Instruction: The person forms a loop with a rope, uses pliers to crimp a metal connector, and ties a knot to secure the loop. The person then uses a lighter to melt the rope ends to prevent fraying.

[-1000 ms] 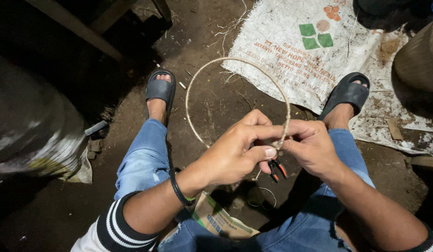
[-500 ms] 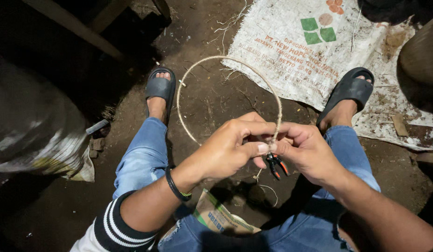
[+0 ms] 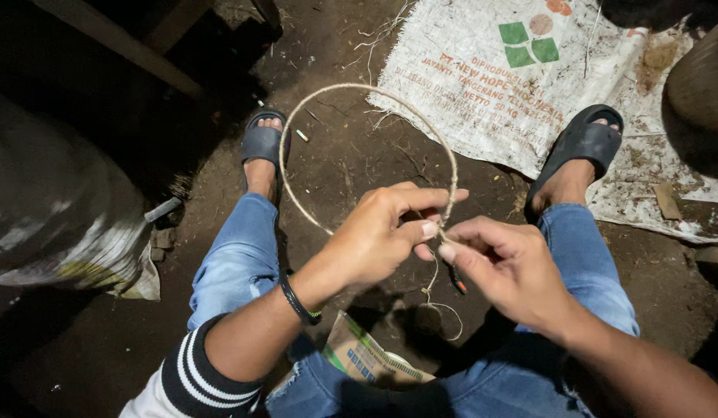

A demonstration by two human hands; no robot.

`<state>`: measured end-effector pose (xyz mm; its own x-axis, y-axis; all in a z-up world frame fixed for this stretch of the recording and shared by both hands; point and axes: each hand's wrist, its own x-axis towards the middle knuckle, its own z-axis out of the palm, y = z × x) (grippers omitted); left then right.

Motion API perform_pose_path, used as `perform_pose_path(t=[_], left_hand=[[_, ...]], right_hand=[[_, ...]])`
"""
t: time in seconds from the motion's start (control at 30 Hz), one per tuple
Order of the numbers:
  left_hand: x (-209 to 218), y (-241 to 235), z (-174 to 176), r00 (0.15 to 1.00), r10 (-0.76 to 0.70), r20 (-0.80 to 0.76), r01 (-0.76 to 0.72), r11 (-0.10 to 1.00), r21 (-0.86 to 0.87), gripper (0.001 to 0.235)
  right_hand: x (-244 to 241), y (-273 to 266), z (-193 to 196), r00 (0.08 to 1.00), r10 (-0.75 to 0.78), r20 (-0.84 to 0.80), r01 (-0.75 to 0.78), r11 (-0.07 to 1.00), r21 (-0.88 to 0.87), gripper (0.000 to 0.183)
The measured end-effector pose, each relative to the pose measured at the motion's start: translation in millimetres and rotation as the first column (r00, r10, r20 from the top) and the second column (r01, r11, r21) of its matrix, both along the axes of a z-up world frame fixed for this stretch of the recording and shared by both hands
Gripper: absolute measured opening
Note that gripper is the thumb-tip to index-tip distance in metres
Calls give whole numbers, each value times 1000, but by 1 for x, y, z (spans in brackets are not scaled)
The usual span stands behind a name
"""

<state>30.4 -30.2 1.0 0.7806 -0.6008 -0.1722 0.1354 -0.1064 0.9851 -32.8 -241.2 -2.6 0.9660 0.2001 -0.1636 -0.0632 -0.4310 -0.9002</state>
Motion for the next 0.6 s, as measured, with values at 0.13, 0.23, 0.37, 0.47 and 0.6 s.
perform_pose_path(t=[0.13, 0.23, 0.37, 0.47, 0.6], left_hand=[[-1, -2, -2, 1000, -15, -26, 16, 999, 35, 43], [-4, -2, -2, 999, -41, -15, 43, 994, 104, 42], [-7, -5, 3, 993, -98, 58, 89, 985, 148, 39], [-9, -6, 6, 990, -121, 73, 105, 977, 184, 37], [-13, -8, 8, 985, -161, 60, 152, 978, 141, 36]], right_hand=[[2, 1, 18, 923, 184, 338, -88, 956, -281, 15], [4, -2, 23, 805, 334, 490, -105, 893, -437, 18], [7, -10, 27, 678, 500, 539, -100, 789, -606, 39], [8, -13, 29, 543, 510, 667, -51, 813, -580, 34], [14, -15, 31, 534, 498, 683, -127, 846, -518, 34]])
